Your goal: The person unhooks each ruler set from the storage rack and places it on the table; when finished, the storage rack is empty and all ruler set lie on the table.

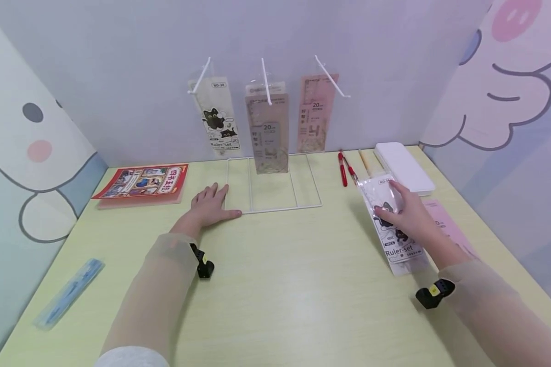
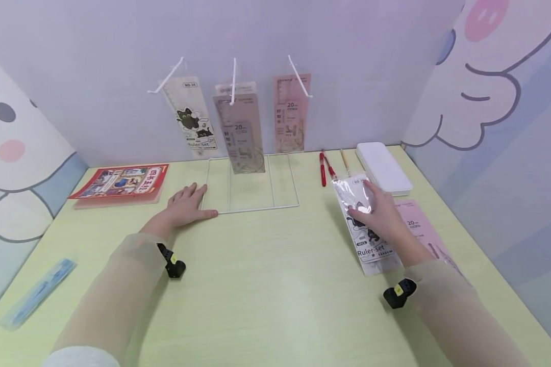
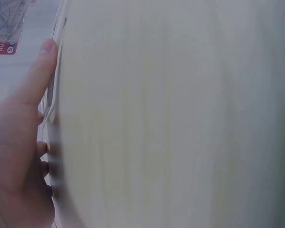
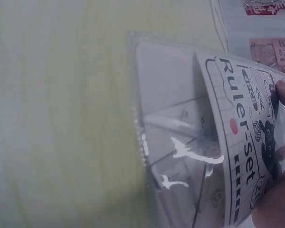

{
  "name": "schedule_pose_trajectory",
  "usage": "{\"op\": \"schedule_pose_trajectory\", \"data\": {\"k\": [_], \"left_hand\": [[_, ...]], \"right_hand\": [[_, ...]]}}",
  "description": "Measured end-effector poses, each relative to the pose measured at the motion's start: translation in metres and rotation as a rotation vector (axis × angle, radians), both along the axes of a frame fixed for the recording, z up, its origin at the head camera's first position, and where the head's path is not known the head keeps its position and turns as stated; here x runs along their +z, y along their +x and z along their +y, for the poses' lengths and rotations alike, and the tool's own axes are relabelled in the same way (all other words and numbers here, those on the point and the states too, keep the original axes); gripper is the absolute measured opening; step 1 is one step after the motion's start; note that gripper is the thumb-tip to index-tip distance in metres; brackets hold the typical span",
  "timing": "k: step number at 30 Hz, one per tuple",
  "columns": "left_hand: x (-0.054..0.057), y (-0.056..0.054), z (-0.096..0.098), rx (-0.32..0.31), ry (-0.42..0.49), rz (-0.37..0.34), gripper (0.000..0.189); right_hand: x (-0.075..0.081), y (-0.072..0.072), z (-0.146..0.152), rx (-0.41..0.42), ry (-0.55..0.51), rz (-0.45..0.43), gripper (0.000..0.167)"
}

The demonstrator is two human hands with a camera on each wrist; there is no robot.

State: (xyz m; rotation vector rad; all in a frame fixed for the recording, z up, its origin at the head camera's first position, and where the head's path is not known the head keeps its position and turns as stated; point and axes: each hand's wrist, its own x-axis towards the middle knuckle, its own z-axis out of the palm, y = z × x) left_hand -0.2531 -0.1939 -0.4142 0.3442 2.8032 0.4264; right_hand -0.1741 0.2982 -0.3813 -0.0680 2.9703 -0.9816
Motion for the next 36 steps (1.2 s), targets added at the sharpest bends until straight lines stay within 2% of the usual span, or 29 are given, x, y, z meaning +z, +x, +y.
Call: {"op": "schedule_pose_trajectory", "data": {"k": [10,19,25,33,36], "left_hand": [[-0.001,0.002,-0.002,0.003,0.004,-0.001,0.108],[-0.003,0.003,-0.002,0.006,-0.003,0.004,0.106],[-0.001,0.004,-0.001,0.003,-0.003,0.006,0.106],[0.000,0.003,0.001,0.001,0.006,0.000,0.107],[0.001,0.003,0.001,0.002,0.010,-0.001,0.106]], "right_hand": [[-0.013,0.012,0.007,0.011,0.133,-0.077,0.111],[-0.028,0.020,0.010,0.011,0.195,-0.089,0.111],[-0.032,0.025,0.013,0.027,0.266,-0.055,0.112],[-0.030,0.032,0.023,0.027,0.394,-0.115,0.113],[-0.029,0.034,0.025,0.026,0.403,-0.124,0.112]]}}
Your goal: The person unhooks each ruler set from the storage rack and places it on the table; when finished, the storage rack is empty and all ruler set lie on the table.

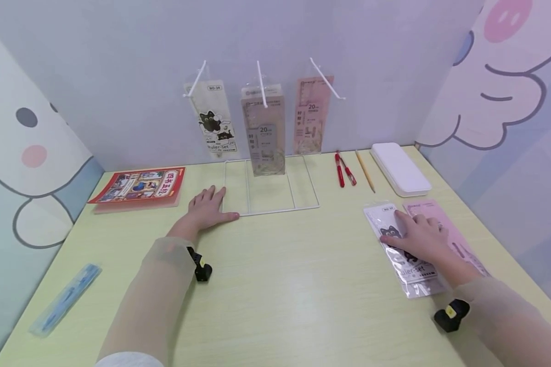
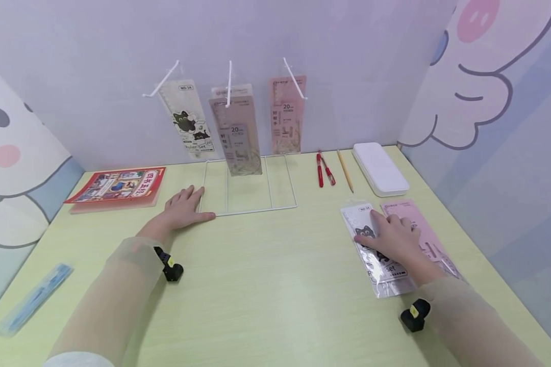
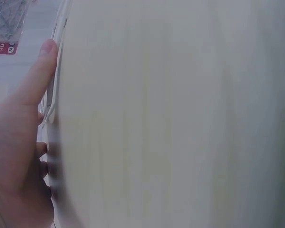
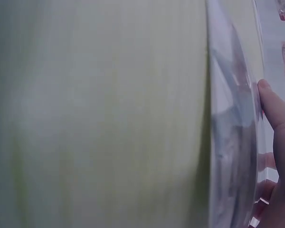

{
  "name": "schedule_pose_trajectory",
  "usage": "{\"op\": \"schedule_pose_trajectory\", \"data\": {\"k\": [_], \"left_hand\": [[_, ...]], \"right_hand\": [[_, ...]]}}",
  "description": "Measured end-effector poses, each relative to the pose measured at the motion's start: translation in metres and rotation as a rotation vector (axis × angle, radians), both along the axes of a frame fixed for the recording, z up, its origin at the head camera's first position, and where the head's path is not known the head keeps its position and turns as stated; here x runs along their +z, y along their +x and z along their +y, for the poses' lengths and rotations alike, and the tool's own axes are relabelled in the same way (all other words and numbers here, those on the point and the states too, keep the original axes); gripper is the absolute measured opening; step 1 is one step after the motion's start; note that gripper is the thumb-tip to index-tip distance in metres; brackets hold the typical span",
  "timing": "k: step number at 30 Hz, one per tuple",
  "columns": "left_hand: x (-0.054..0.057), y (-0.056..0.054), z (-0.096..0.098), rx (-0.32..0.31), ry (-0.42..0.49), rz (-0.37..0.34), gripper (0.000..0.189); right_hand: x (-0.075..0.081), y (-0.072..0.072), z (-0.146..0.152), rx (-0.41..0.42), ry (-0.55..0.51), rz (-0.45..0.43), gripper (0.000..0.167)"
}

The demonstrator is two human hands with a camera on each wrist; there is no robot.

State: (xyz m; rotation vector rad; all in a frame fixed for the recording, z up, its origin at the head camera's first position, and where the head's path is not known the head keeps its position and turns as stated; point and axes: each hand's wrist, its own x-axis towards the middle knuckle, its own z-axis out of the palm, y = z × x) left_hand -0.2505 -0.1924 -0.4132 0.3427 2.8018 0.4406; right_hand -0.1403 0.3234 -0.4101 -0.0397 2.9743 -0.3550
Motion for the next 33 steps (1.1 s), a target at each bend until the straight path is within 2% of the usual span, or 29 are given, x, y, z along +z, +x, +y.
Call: {"op": "schedule_pose_trajectory", "data": {"k": [18,33], "left_hand": [[0.007,0.004,0.002,-0.002,0.005,0.000,0.103],[0.005,0.003,0.001,-0.002,0.004,0.004,0.105]], "right_hand": [[0.000,0.003,0.010,-0.033,-0.017,0.002,0.110],[-0.002,0.003,0.017,-0.019,-0.018,-0.012,0.110]]}}
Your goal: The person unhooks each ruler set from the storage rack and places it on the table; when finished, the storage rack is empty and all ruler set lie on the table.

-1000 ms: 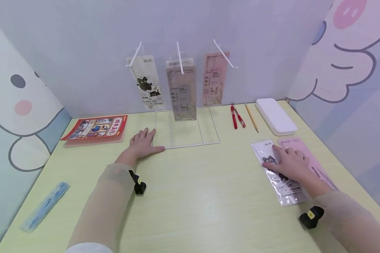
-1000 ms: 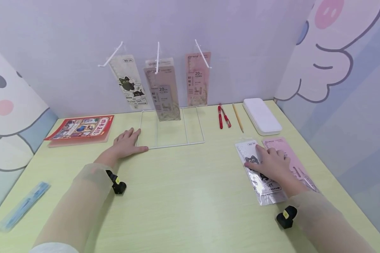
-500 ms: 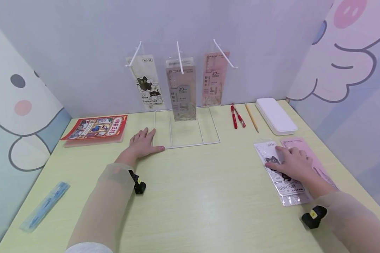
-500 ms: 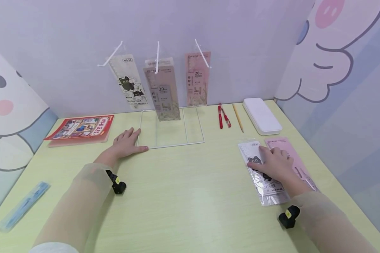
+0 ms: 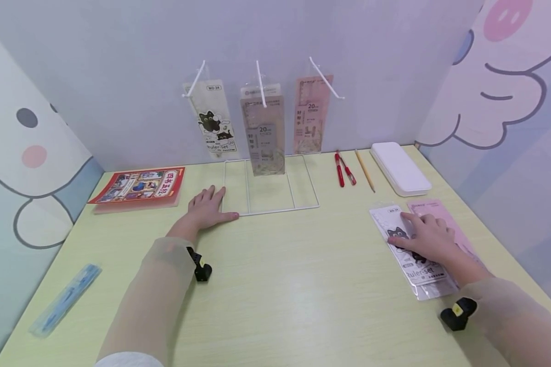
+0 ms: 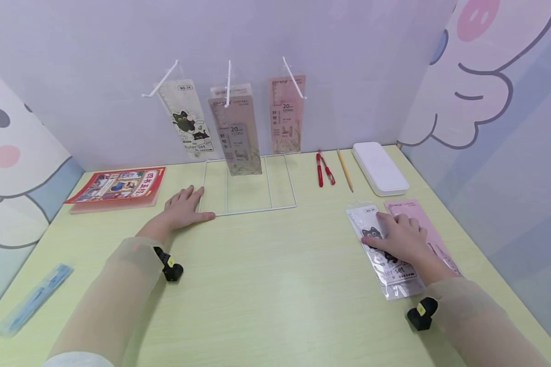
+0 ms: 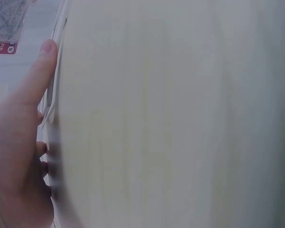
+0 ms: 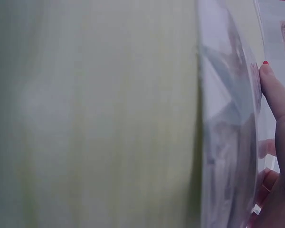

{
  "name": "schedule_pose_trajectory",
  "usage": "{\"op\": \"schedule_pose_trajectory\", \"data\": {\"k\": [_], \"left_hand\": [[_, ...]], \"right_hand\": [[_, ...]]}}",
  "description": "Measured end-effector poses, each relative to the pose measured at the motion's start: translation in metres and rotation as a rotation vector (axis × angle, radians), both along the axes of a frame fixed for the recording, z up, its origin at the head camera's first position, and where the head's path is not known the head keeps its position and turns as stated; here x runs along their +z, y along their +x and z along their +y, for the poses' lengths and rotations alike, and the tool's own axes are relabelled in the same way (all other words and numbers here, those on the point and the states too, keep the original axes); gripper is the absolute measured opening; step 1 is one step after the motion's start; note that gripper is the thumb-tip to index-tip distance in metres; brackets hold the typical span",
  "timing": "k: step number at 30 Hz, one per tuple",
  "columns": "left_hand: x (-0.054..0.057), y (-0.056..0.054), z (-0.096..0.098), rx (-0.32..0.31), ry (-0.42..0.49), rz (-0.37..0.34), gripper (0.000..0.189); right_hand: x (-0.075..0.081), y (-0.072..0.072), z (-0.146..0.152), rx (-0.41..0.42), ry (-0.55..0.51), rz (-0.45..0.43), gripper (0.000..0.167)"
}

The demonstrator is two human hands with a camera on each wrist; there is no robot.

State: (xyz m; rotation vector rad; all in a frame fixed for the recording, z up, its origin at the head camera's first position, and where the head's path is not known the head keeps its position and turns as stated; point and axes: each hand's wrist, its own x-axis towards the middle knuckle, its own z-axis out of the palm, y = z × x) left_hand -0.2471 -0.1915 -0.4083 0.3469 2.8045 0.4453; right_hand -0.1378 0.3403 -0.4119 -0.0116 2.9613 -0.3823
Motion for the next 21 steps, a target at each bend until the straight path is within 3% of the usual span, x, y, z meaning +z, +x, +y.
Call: {"op": "schedule_pose_trajectory", "data": {"k": [10,13,17,21], "left_hand": [[-0.001,0.000,0.000,0.004,-0.003,0.001,0.105],[-0.002,0.000,0.001,0.005,-0.002,-0.002,0.104],[-0.001,-0.001,0.000,0.002,-0.001,-0.004,0.104],[-0.002,-0.002,0.000,-0.005,-0.003,0.001,0.105]], "right_hand": [[0.006,0.000,-0.003,-0.010,0.018,0.013,0.110],[0.007,-0.003,-0.003,-0.020,0.010,0.059,0.108],[0.015,-0.013,-0.007,-0.026,-0.021,0.164,0.099],[0.028,-0.029,-0.019,-0.022,-0.093,0.205,0.091]]}}
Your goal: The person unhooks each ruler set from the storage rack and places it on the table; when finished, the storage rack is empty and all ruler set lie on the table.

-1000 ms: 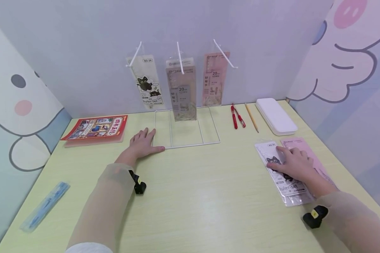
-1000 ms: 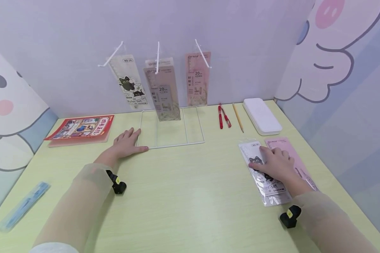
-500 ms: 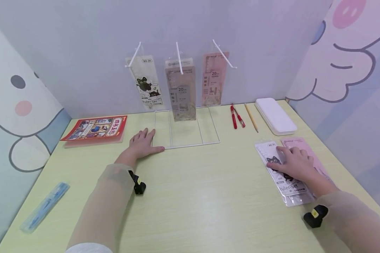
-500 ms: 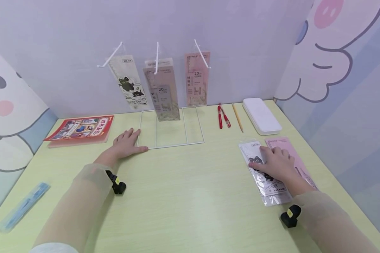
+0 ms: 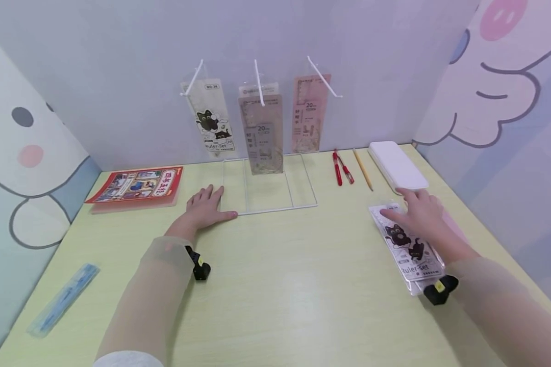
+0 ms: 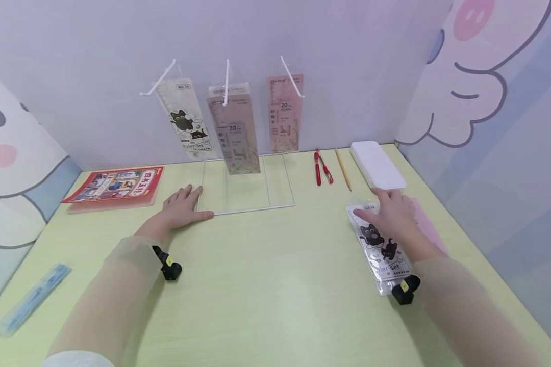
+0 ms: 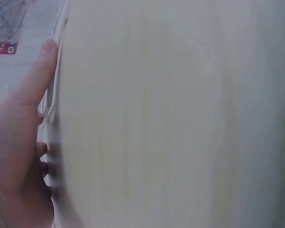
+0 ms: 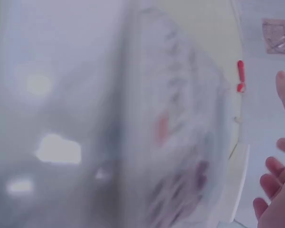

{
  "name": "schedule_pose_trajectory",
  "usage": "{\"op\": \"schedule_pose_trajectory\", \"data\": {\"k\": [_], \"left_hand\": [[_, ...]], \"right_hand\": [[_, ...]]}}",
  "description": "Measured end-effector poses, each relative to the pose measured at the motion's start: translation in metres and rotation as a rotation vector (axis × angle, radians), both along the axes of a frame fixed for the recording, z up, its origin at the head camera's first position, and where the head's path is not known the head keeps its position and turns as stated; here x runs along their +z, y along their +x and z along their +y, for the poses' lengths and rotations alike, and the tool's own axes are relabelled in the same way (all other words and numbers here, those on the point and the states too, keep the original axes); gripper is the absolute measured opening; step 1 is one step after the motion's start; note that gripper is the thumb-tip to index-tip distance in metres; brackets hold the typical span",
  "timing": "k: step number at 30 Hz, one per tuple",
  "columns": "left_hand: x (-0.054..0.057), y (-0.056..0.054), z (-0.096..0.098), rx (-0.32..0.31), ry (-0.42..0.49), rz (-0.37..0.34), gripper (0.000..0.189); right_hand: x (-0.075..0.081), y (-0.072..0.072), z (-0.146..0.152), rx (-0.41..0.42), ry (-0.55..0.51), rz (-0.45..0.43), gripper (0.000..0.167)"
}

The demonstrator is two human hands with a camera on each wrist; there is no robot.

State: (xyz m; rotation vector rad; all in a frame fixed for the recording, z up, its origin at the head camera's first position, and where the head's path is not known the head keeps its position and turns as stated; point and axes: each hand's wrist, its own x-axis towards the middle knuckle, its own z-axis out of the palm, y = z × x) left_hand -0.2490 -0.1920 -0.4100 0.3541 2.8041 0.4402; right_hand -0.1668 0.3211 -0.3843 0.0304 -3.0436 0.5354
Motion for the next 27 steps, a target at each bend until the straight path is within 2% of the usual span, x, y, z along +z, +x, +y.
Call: {"op": "schedule_pose_trajectory", "data": {"k": [8,14,22,27], "left_hand": [[0.003,0.001,-0.002,0.003,0.005,0.003,0.105],[0.000,0.001,0.000,-0.002,0.013,-0.002,0.105],[-0.004,-0.001,-0.001,0.005,0.005,0.005,0.106],[-0.004,-0.001,-0.001,0.005,0.009,0.013,0.106]], "right_hand": [[0.021,-0.049,-0.052,0.069,-0.249,0.027,0.080],[0.034,-0.082,-0.082,0.116,-0.315,0.047,0.077],[0.058,-0.107,-0.114,0.156,-0.359,0.034,0.077],[0.065,-0.118,-0.123,0.144,-0.371,0.035,0.076]]}}
